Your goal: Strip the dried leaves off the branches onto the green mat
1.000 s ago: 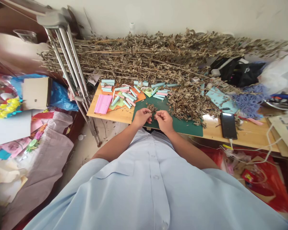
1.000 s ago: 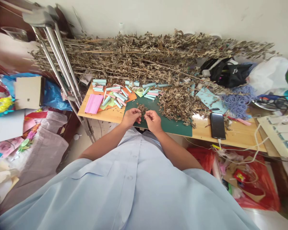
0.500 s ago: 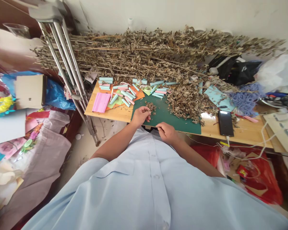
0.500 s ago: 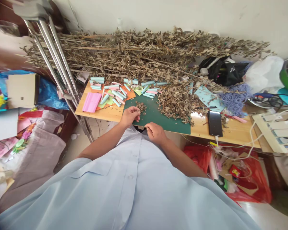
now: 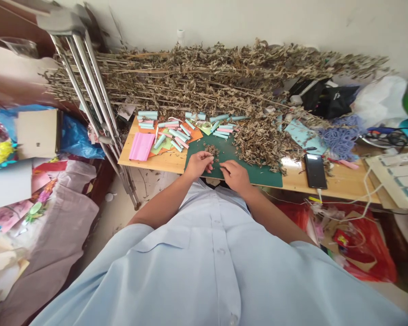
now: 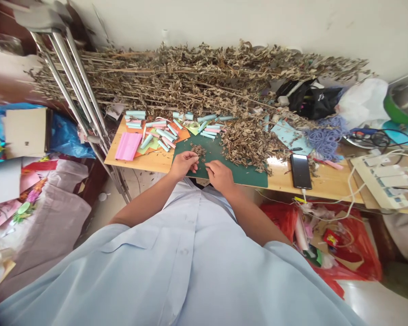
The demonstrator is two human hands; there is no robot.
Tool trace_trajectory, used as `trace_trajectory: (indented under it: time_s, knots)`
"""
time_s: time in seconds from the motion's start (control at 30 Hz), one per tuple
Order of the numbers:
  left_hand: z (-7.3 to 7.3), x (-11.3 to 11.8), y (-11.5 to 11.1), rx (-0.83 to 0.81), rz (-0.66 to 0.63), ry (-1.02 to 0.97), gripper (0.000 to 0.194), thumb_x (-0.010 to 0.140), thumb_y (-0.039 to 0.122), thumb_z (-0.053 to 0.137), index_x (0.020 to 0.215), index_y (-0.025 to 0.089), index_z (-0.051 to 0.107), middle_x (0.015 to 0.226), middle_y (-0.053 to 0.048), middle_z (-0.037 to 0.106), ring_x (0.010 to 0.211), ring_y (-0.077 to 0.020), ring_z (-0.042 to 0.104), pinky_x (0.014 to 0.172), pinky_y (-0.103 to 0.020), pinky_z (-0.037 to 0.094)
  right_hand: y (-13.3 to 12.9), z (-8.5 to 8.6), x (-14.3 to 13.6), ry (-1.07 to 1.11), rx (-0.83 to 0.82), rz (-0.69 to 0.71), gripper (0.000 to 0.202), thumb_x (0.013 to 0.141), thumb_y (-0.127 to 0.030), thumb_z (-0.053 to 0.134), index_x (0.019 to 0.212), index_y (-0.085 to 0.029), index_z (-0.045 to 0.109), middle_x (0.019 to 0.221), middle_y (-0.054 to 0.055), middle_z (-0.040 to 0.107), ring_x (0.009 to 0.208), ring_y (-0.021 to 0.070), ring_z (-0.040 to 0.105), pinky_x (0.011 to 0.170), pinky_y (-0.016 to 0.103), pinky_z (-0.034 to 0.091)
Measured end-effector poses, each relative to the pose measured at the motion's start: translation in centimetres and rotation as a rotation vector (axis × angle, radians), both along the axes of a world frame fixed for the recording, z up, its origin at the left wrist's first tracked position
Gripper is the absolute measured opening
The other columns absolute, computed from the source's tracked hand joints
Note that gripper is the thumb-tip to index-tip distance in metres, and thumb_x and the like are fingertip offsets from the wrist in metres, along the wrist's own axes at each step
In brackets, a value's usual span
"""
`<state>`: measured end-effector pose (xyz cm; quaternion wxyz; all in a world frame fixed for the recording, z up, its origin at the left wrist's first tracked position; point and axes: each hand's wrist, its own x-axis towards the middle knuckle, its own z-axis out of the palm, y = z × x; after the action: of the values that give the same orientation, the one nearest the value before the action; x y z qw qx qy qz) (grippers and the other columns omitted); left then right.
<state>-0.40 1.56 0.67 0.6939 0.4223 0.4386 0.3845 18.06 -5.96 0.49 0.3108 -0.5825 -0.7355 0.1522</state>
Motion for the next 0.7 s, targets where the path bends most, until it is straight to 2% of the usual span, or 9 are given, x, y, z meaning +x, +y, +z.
trace_trajectory:
  time_s: [0.13,0.3,0.4,0.57,0.7]
  knots:
    - [0.2,0.1,-0.1,0.008,0.014,0.007,0.027,0.08,0.032,0.077,0.093,0.013,0.062,0.068,0.0,0.064,0.049,-0.0098,0.061,0.041,-0.02,0.047,2.8,-0.2,-0.1,-0.136,-0.03,0.03,0.029,0.097,-0.023,0.051,0.119,-0.027,0.069,0.118,0.008,0.068,0.099,0.0247,0.066,0.079,0.035,0.052]
    - [0.0,0.1,-0.1,0.019,0.024,0.02,0.027,0.08,0.031,0.077,0.093,0.013,0.062,0.067,0.001,0.064,0.048,-0.0089,0.06,0.041,-0.018,0.045,4.3,-0.6,-0.2,-0.237,-0.064,0.038,0.023,0.098,-0.024,0.048,0.105,-0.023,0.07,0.107,0.009,0.068,0.087,0.0235,0.065,0.069,0.032,0.048]
    - [-0.1,0.1,-0.1,0.021,0.024,0.023,0.028,0.08,0.033,0.077,0.094,0.013,0.062,0.068,0.001,0.065,0.048,-0.0088,0.061,0.042,-0.018,0.046,4.3,-0.8,-0.3,-0.144,-0.049,-0.012,0.02,0.097,-0.024,0.048,0.102,-0.022,0.068,0.104,0.01,0.069,0.087,0.0241,0.064,0.073,0.033,0.048]
    - [-0.2,0.1,-0.1,0.025,0.019,0.026,0.028,0.08,0.032,0.077,0.095,0.013,0.062,0.068,0.0,0.065,0.048,-0.0088,0.06,0.042,-0.019,0.046,4.9,-0.8,-0.1,0.156,-0.022,-0.107,0.018,0.096,-0.03,0.05,0.093,-0.023,0.066,0.092,0.007,0.07,0.086,0.0238,0.063,0.082,0.037,0.05]
    - [-0.2,0.2,-0.1,0.024,0.012,0.036,0.028,0.081,0.033,0.077,0.093,0.013,0.062,0.067,0.001,0.064,0.048,-0.0089,0.061,0.042,-0.018,0.046,6.2,-0.4,-0.3,0.218,-0.027,-0.148,0.018,0.094,-0.031,0.052,0.093,-0.022,0.067,0.09,0.006,0.07,0.082,0.0235,0.062,0.081,0.038,0.05]
